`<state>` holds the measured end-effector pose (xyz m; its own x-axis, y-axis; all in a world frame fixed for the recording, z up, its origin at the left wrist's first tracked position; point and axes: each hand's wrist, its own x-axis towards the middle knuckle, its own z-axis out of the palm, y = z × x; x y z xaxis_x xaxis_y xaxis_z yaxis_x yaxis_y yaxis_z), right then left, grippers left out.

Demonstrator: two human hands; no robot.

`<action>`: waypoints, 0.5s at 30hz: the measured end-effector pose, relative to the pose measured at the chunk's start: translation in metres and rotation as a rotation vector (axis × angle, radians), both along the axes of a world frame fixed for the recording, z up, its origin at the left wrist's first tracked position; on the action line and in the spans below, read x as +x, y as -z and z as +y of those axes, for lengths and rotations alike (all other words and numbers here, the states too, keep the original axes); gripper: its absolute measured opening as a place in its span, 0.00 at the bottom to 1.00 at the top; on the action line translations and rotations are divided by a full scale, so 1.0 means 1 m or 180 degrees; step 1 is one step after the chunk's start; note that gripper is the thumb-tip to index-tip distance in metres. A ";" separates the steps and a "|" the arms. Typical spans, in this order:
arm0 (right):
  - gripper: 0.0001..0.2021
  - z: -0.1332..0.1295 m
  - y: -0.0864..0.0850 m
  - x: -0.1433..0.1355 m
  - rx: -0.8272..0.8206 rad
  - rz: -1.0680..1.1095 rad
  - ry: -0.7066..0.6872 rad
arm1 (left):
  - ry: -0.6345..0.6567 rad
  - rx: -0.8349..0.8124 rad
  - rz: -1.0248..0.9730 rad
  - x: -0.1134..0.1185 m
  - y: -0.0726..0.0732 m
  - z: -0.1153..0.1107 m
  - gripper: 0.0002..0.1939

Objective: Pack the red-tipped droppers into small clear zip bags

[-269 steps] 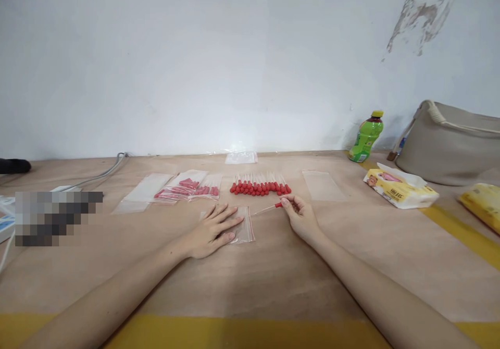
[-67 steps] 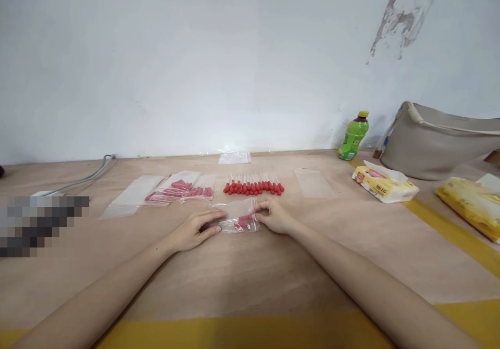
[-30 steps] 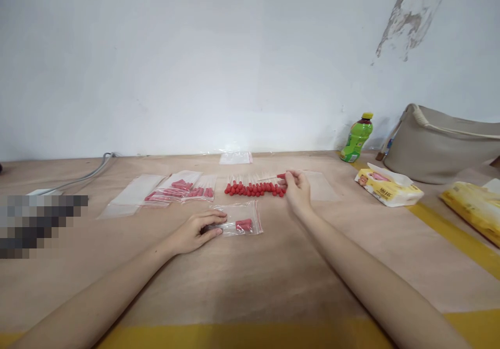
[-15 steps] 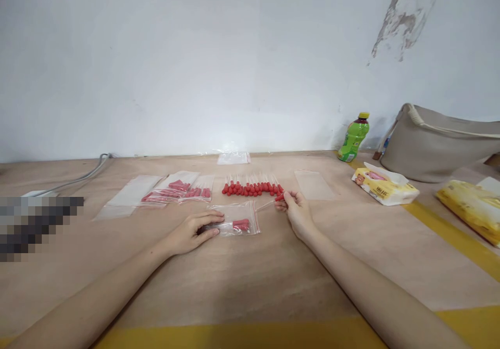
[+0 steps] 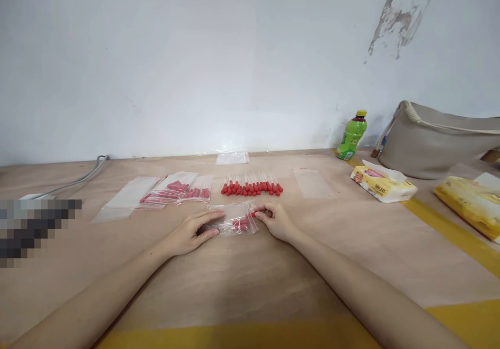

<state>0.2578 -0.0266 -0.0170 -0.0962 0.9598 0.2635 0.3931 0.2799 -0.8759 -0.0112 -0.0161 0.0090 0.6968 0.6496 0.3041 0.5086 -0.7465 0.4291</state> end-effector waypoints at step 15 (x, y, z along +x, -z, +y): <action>0.09 0.009 -0.015 -0.010 0.0058 0.0237 -0.0330 | 0.0006 -0.0016 0.0037 0.001 -0.002 -0.001 0.19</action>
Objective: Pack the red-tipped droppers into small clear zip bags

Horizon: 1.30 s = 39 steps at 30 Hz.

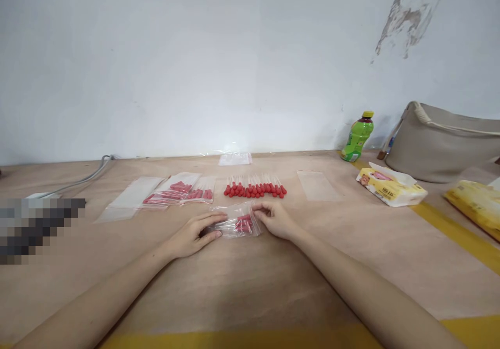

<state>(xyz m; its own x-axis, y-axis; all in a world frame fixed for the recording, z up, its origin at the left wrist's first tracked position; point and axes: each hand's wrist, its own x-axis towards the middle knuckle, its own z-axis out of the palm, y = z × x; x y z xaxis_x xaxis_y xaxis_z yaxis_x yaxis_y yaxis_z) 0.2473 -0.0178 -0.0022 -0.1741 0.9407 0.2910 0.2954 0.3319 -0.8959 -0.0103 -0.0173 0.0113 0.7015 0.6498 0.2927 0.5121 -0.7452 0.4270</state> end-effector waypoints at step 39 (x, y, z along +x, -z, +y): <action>0.07 -0.008 -0.003 0.044 -0.0158 0.2809 0.1577 | -0.0031 0.0000 -0.0014 -0.001 0.003 0.002 0.19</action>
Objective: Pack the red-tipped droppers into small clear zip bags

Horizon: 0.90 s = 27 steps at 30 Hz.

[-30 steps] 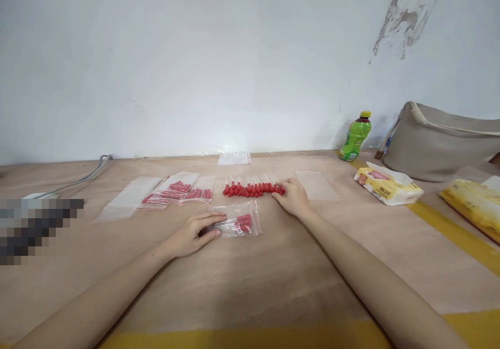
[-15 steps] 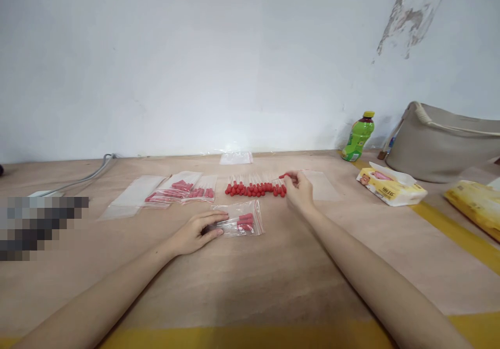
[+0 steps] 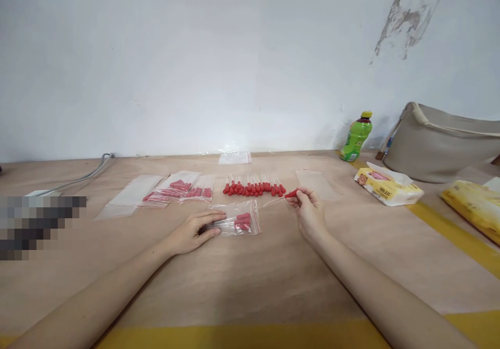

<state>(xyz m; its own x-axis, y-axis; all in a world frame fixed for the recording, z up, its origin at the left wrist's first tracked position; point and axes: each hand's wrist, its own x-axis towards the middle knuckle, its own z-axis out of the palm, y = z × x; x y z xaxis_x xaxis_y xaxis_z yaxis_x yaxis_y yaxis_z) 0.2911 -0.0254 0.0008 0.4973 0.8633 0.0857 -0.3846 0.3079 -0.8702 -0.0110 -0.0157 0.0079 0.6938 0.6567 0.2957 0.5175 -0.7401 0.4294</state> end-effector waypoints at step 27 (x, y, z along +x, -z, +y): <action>0.15 0.011 0.000 -0.043 -0.0538 -0.2250 -0.2464 | 0.0006 0.0047 0.0002 0.000 -0.001 0.000 0.23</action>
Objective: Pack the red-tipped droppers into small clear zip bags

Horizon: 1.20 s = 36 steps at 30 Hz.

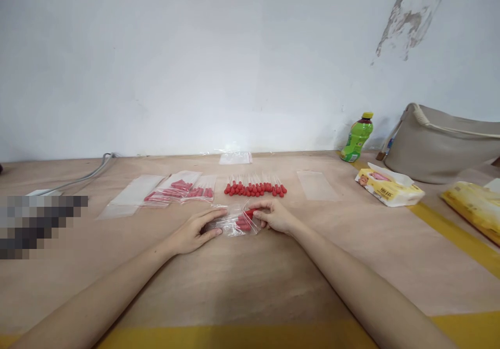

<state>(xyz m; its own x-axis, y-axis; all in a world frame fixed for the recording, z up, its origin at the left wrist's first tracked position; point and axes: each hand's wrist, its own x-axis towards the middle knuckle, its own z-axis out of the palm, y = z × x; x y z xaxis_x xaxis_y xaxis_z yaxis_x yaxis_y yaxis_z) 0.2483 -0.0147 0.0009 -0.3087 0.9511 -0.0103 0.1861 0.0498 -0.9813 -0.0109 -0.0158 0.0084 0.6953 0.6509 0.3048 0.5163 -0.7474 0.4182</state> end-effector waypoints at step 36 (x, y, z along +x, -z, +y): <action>0.09 0.036 0.005 0.053 0.1370 -0.2492 0.1991 | 0.0066 -0.0035 0.0085 0.000 -0.002 -0.002 0.18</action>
